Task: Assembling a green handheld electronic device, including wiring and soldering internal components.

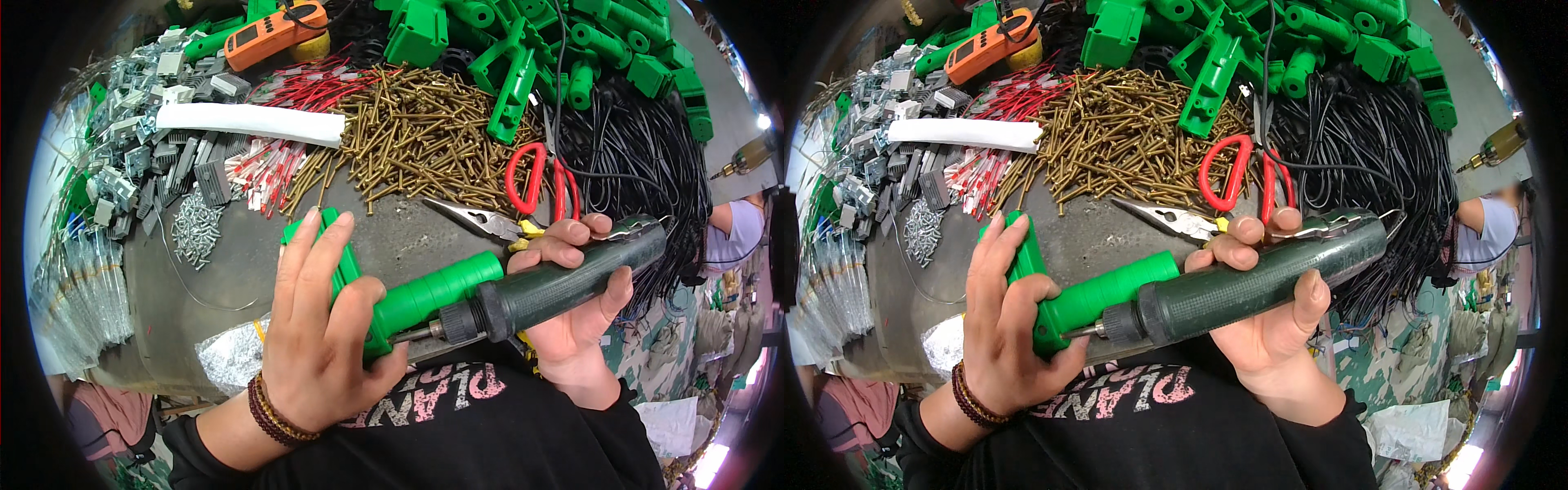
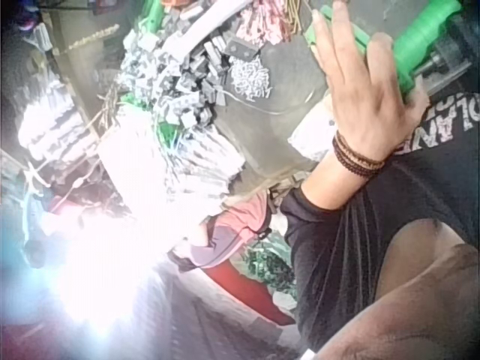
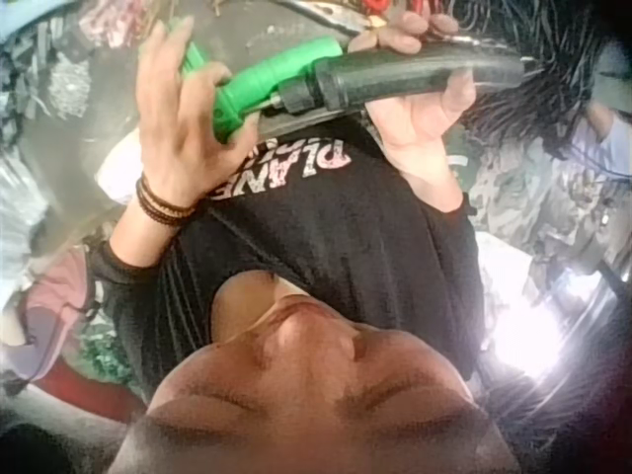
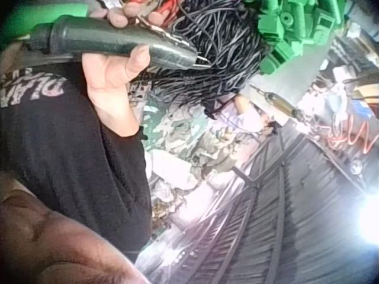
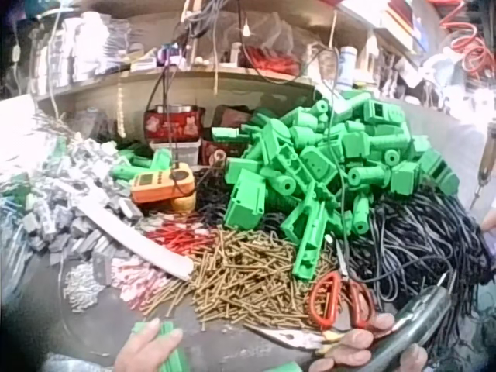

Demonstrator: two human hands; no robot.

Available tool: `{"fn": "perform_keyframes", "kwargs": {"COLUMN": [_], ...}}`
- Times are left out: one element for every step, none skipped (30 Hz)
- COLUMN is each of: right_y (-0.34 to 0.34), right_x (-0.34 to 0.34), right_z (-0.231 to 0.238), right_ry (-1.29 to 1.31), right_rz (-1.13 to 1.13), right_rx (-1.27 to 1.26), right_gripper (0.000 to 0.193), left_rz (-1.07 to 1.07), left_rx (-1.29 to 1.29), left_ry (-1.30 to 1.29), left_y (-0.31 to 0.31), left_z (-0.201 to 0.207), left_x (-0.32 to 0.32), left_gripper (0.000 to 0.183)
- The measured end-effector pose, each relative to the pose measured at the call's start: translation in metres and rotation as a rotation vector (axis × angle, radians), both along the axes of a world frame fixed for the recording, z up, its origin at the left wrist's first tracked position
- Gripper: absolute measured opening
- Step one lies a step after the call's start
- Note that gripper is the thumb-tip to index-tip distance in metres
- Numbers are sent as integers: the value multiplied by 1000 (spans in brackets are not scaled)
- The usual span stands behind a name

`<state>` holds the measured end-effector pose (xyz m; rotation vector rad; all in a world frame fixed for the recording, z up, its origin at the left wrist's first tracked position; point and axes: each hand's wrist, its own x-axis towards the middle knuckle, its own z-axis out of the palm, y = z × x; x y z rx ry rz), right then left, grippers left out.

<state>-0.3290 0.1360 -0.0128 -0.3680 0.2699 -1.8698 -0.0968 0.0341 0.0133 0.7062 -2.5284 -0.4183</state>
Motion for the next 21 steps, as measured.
{"fn": "perform_keyframes", "kwargs": {"right_y": [0, -1, -1, -2, -3, -3, -3, -2, -1, -2, -2, -2, -1, 0, 1, 2, 1, -1, -2, -2, -2], "right_x": [0, 0, 0, -2, -4, -6, -6, -5, -4, -3, -3, -3, -3, -3, -3, -3, -4, -4, -5, -3, -3], "right_z": [-1, -2, -3, -6, -12, -15, -15, -16, -16, -16, -17, -16, -16, -15, -13, -10, -5, 1, 4, 4, 7], "right_ry": [-2, 6, 14, 14, 14, 14, 13, 1, -11, -20, -20, -23, -26, -26, -26, -26, -28, -10, 8, 52, 50], "right_rz": [0, 1, 2, 1, 24, 47, 46, 35, 24, 20, 17, 17, 16, 14, 12, 10, 11, 39, 68, 32, 39], "right_rx": [1, -19, -38, -37, -85, -132, -133, -108, -84, -84, -84, -93, -101, -103, -73, -42, -45, -56, -67, -88, -90], "right_gripper": [39, 38, 38, 38, 38, 39, 39, 38, 36, 36, 36, 39, 43, 43, 48, 54, 54, 65, 77, 92, 92], "left_rz": [2, 2, -10, -21, -21, -24, -28, -29, -27, -26, -29, -25, -22, -24, -17, -11, -10, -3, 4, 9, 20], "left_rx": [-4, -3, 4, 10, 10, 11, 11, 11, 6, 2, 1, 23, 44, 42, 34, 27, 24, -12, -48, -50, -53], "left_ry": [-3, -3, 4, 11, 10, 17, 24, 24, 32, 41, 40, 42, 45, 44, 36, 28, 26, 29, 31, 30, 26], "left_y": [0, 0, -1, -2, -2, -3, -3, -3, -3, -3, -2, -2, -1, -1, -1, -1, 0, 0, 1, 2, 3], "left_z": [0, 1, 1, 1, 1, 1, 2, 2, 2, 2, 2, 2, 2, 2, 3, 3, 3, 3, 3, 3, 2], "left_x": [0, 0, 0, -1, -1, -2, -2, -2, -3, -3, -3, -3, -3, -3, -4, -4, -4, -4, -4, -3, -3], "left_gripper": [50, 50, 50, 50, 50, 50, 50, 50, 49, 49, 49, 50, 50, 50, 50, 50, 50, 49, 48, 48, 47]}}
